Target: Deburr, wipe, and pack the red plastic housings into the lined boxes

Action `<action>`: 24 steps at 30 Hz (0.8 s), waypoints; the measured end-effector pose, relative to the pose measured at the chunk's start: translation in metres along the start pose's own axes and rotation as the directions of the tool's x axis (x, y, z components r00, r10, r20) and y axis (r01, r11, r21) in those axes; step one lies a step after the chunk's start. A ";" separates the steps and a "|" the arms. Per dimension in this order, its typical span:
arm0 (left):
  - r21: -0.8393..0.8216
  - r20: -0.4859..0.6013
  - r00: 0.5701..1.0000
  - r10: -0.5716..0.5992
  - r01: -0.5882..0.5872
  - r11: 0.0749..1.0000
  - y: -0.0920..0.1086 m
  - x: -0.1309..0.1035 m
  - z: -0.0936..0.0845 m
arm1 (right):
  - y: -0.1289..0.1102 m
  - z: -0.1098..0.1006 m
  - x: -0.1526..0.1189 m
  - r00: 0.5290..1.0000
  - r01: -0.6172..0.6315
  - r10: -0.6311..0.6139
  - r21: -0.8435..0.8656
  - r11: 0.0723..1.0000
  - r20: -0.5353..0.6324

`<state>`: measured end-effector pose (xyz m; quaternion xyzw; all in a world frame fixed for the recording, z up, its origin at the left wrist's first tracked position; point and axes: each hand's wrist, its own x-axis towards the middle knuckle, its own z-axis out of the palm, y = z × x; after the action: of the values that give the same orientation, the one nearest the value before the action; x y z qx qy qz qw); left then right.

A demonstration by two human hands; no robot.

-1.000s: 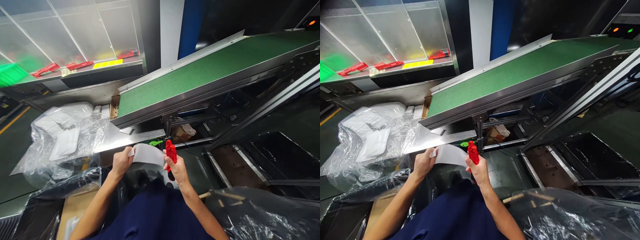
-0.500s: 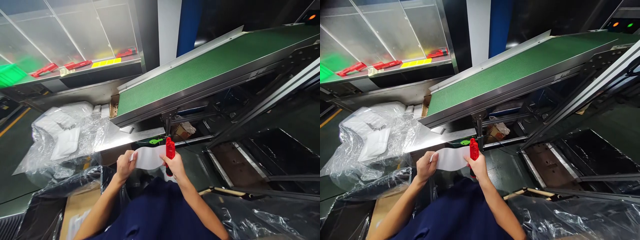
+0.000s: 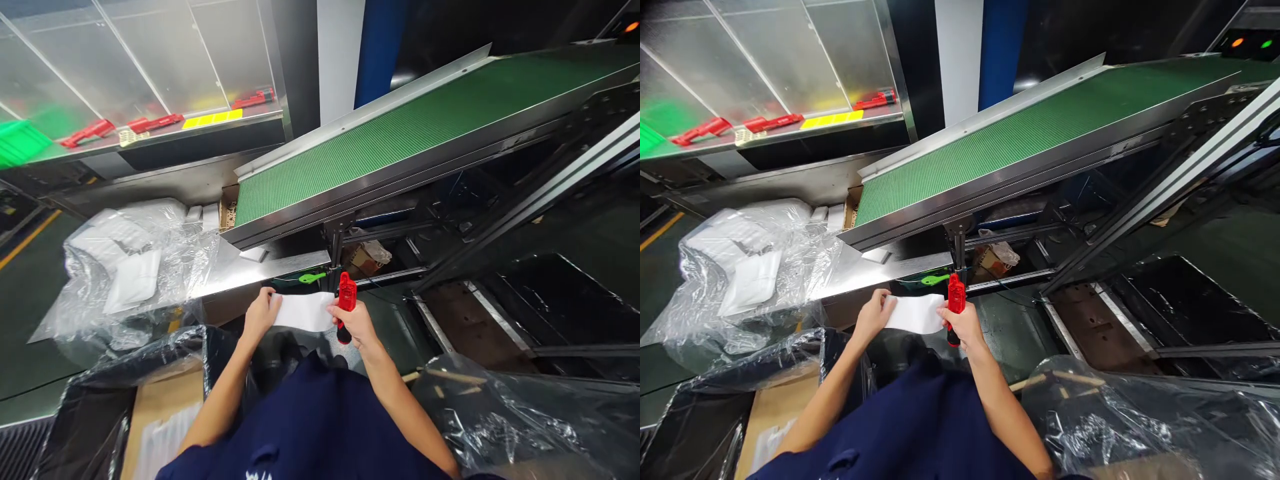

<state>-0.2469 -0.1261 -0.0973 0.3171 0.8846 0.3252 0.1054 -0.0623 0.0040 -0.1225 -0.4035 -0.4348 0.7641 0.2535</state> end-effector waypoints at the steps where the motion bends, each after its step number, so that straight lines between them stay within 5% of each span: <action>1: 0.008 0.010 1.000 -0.010 0.010 1.000 0.001 -0.001 0.004 | 0.003 0.000 0.002 1.000 0.003 -0.004 -0.027 1.000 -0.031; 6: -0.097 0.111 0.994 0.018 -0.007 0.995 0.025 -0.023 0.019 | 0.016 0.000 0.003 0.985 0.011 -0.040 -0.170 0.985 -0.167; 11: -0.371 0.370 0.925 0.081 0.068 0.926 0.043 -0.041 0.052 | 0.024 0.009 -0.003 0.996 -0.003 -0.010 -0.142 0.990 -0.092; 19: -0.547 0.488 0.867 0.107 0.208 0.811 0.030 -0.038 0.064 | 0.031 0.009 -0.010 0.997 -0.082 0.083 -0.009 0.997 0.009; 24: -0.503 0.434 0.899 0.066 0.181 0.845 0.018 -0.040 0.062 | 0.035 0.000 -0.007 0.994 -0.102 0.098 -0.091 0.991 -0.050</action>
<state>-0.1828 -0.1087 -0.1337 0.3125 0.7229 0.4744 0.3934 -0.0600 -0.0184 -0.1507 -0.4536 -0.4432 0.7453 0.2058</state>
